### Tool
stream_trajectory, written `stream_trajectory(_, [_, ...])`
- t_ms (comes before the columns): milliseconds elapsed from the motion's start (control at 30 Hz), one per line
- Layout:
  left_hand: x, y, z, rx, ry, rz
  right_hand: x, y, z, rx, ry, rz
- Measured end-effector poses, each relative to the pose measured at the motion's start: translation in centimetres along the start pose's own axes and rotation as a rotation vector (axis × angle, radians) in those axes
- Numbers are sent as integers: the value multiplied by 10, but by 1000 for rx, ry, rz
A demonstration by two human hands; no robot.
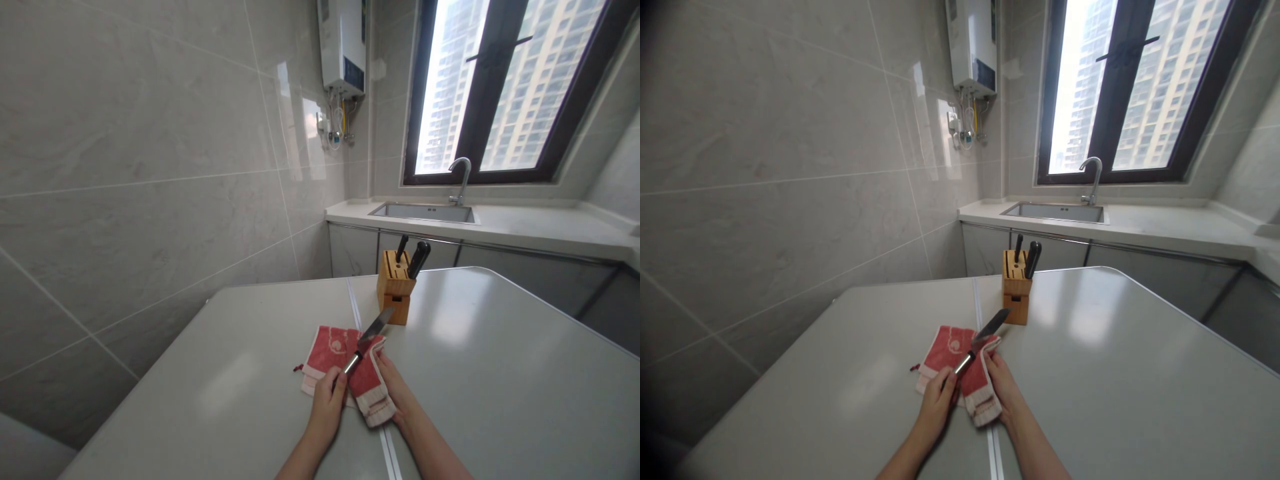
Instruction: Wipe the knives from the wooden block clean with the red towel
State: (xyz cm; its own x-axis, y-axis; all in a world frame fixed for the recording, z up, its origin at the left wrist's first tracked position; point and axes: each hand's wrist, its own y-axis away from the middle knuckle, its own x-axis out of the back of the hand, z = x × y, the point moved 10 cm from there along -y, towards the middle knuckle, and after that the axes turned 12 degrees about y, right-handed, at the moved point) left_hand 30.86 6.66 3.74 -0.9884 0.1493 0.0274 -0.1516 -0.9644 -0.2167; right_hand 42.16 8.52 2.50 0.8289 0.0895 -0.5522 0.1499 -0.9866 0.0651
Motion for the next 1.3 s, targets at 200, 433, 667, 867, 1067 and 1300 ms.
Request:
stream_trajectory(200, [-10, 3, 12, -26, -100, -79, 5, 1, 3, -20, 8, 56])
stream_trajectory(433, [-7, 4, 10, -28, -83, -44, 1, 2, 2, -30, -5, 45])
stream_trajectory(667, [-4, 5, 7, -21, -51, -14, 0, 4, 2, -37, -8, 45])
stream_trajectory(867, [-3, 6, 11, -23, -54, -12, -1, 3, 3, -40, -17, 40])
stream_trajectory(1067, [-1, 6, 12, -49, -38, 9, 3, 1, 5, -41, -3, 46])
stream_trajectory(1300, [1, 5, 11, -50, -19, 15, 1, 2, 4, -30, -3, 38])
